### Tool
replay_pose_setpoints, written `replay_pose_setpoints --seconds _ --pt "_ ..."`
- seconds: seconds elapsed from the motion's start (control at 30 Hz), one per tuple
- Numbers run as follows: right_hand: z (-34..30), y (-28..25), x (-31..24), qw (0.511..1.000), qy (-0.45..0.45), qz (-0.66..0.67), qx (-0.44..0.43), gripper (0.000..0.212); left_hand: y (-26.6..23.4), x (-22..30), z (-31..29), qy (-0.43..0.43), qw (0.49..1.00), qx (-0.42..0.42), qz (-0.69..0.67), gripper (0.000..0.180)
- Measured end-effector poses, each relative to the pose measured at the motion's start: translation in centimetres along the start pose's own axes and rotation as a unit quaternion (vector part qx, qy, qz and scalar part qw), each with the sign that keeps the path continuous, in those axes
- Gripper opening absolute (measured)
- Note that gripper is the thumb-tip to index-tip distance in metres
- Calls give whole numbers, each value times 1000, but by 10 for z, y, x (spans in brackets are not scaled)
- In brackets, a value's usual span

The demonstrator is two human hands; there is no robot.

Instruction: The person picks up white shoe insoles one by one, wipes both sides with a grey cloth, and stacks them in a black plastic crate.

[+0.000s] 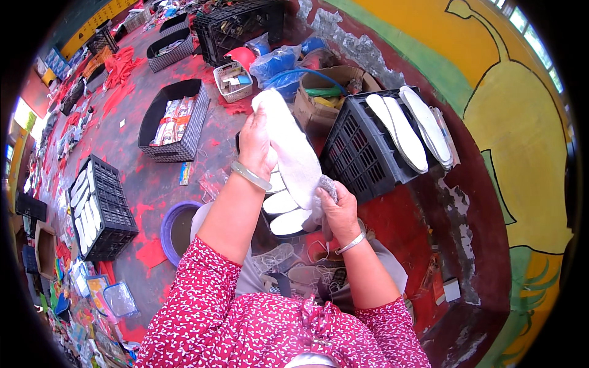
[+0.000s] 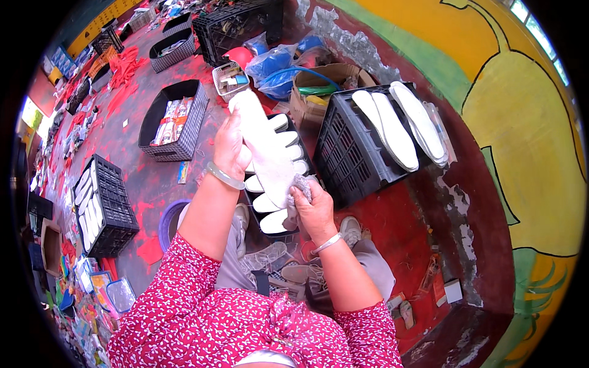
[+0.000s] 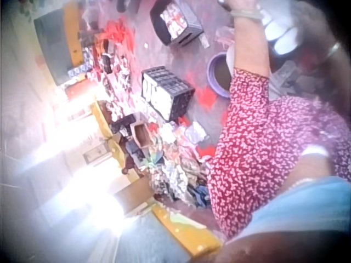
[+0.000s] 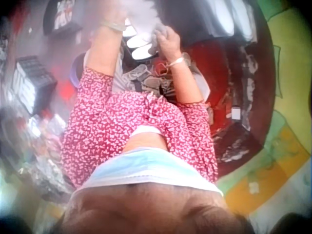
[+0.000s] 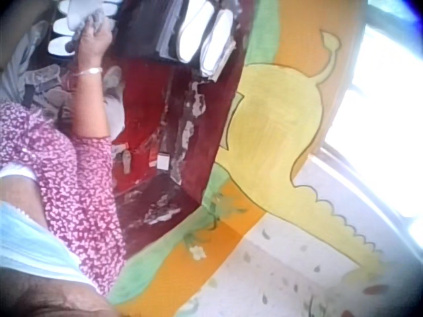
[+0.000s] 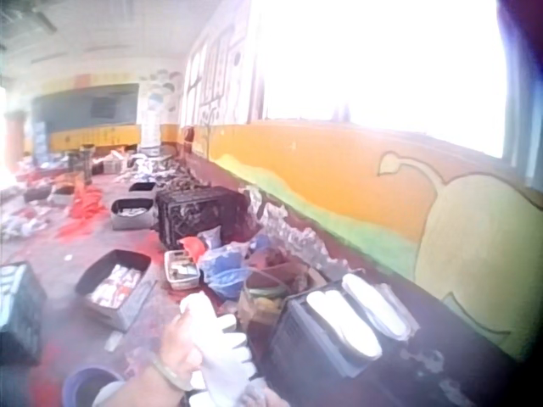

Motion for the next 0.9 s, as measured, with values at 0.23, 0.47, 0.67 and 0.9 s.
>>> replay_pose_setpoints --seconds 0.23,0.47,0.67,0.9 --pt "1 -14 -9 997 -29 60 36 12 26 -49 -18 -55 993 -98 49 22" --pt "1 -13 -8 994 -23 108 21 12 32 -41 -20 -23 992 -119 38 21" --pt "-2 -10 -19 992 -14 121 6 11 29 -35 -22 -8 995 -95 17 18" --pt "-1 -2 -14 995 -4 91 -33 15 8 -18 -19 66 993 -50 79 17"
Point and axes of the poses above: each hand's wrist, its own z-axis towards the middle knuckle, its own y-axis out of the palm, x = y × z, the point moved 10 cm from there along z, towards the middle knuckle, and after that the axes turned 11 degrees about -x, right-handed, at the moved point
